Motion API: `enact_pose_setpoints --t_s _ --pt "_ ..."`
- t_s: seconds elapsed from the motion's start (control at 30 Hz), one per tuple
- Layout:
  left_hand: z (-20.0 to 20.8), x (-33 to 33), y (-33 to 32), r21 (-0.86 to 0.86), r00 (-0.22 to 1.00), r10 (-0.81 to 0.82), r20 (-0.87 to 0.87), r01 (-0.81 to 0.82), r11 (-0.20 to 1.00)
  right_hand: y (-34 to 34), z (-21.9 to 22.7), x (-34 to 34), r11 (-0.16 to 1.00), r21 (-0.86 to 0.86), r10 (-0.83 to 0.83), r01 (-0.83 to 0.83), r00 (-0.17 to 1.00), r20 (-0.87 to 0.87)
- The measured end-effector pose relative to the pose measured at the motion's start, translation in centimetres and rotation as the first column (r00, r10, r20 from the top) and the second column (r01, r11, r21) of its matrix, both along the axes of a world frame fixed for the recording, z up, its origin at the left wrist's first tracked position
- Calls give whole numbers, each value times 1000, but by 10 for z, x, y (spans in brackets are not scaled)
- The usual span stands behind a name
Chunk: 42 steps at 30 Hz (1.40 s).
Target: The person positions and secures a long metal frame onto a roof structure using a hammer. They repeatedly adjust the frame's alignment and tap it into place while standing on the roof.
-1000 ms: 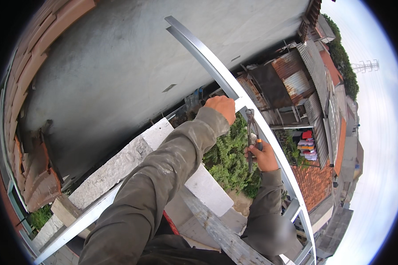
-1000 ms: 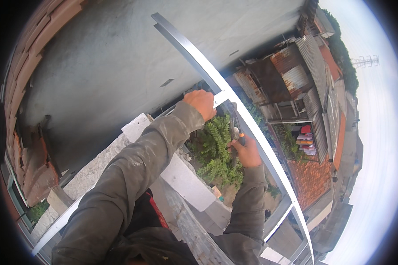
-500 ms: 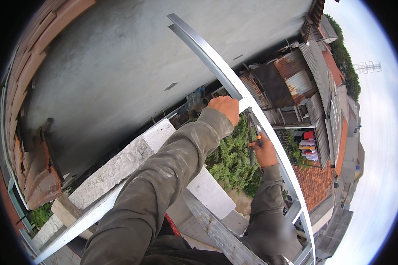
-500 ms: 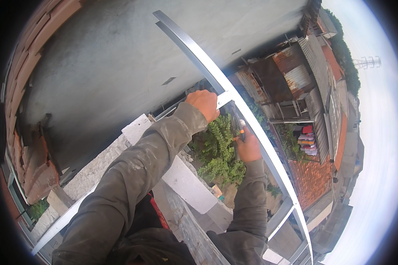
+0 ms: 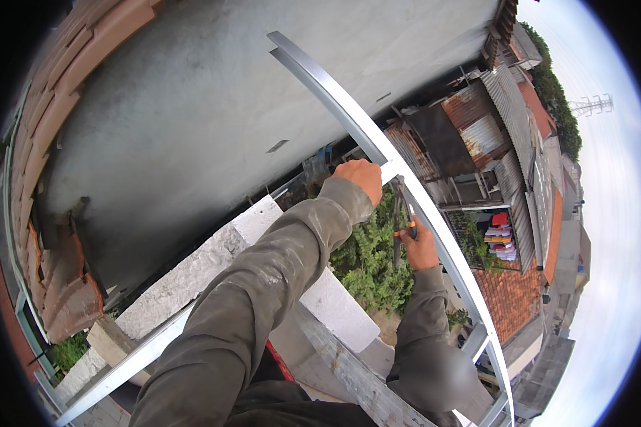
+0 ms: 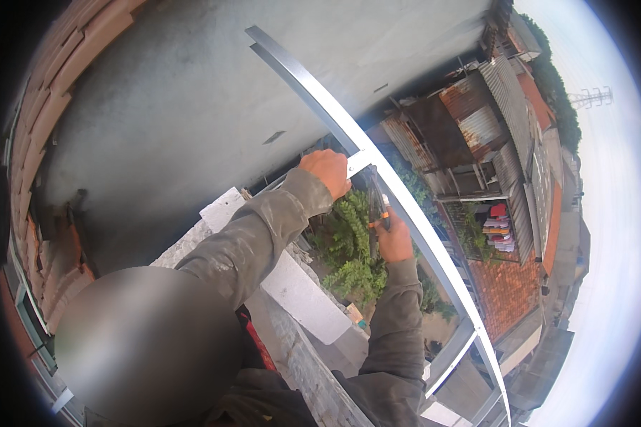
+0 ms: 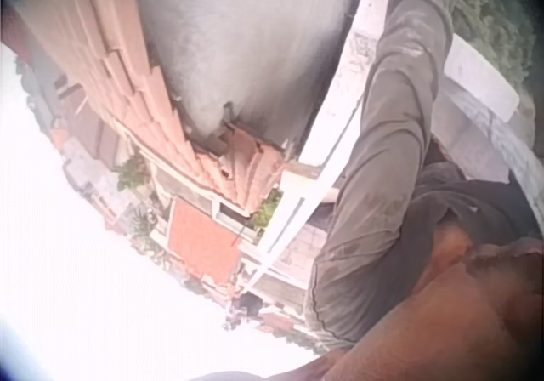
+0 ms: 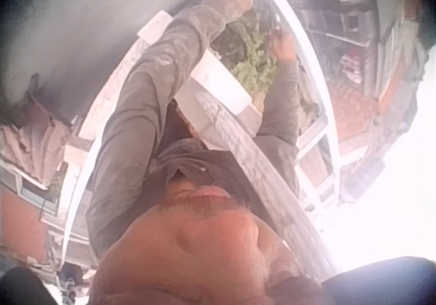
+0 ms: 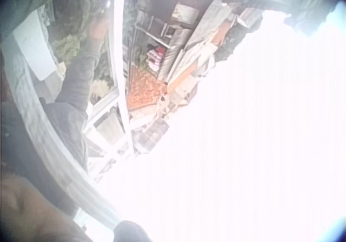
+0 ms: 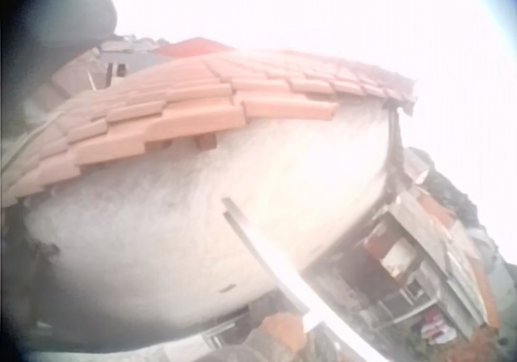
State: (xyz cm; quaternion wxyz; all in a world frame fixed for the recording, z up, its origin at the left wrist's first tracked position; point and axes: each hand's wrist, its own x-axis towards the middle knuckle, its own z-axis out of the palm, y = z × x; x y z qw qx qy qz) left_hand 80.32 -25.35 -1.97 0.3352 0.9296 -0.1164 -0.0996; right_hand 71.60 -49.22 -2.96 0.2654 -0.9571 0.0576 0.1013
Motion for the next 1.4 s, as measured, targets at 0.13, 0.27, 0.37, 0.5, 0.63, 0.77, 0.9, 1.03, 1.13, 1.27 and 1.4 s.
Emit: enact_pose_setpoints --t_s 0.13,0.27,0.37,0.5,0.63,0.77,0.9,1.03,1.13,1.27,1.4 --pt "3 -1 -1 -9 1000 -7 -1 7 1000 -8 -2 -3 908 414 -9 67 990 -142" --pt "2 0 -3 9 1000 13 -10 -13 1000 -4 5 -6 841 511 -60 175 971 -233" --pt "3 1 -2 15 999 2 -36 -2 1000 -2 10 -7 865 479 -53 150 976 -209" --pt "5 0 -4 2 999 -8 -38 8 1000 -6 5 -6 935 352 10 42 989 -145" --pt "2 -2 0 -17 1000 7 6 -7 1000 27 2 -12 540 824 -236 172 971 -48" --pt "6 -3 2 -35 1000 1 0 -1 999 43 6 1 363 915 -379 177 925 -28" --pt "1 -4 0 -27 999 8 47 -7 1000 46 3 5 253 956 -464 149 886 -15" --pt "2 -1 -3 8 1000 9 -10 -9 1000 46 5 7 138 981 -498 139 865 -52" --pt "2 -2 -2 -21 1000 23 -2 -23 1000 47 6 9 100 987 -495 128 867 -62" --pt "5 -4 -1 -31 1000 18 12 -18 999 47 6 10 89 988 -503 123 862 -62" --pt "3 -4 0 -26 1000 18 1 -18 999 49 4 12 87 987 -513 132 856 -69"
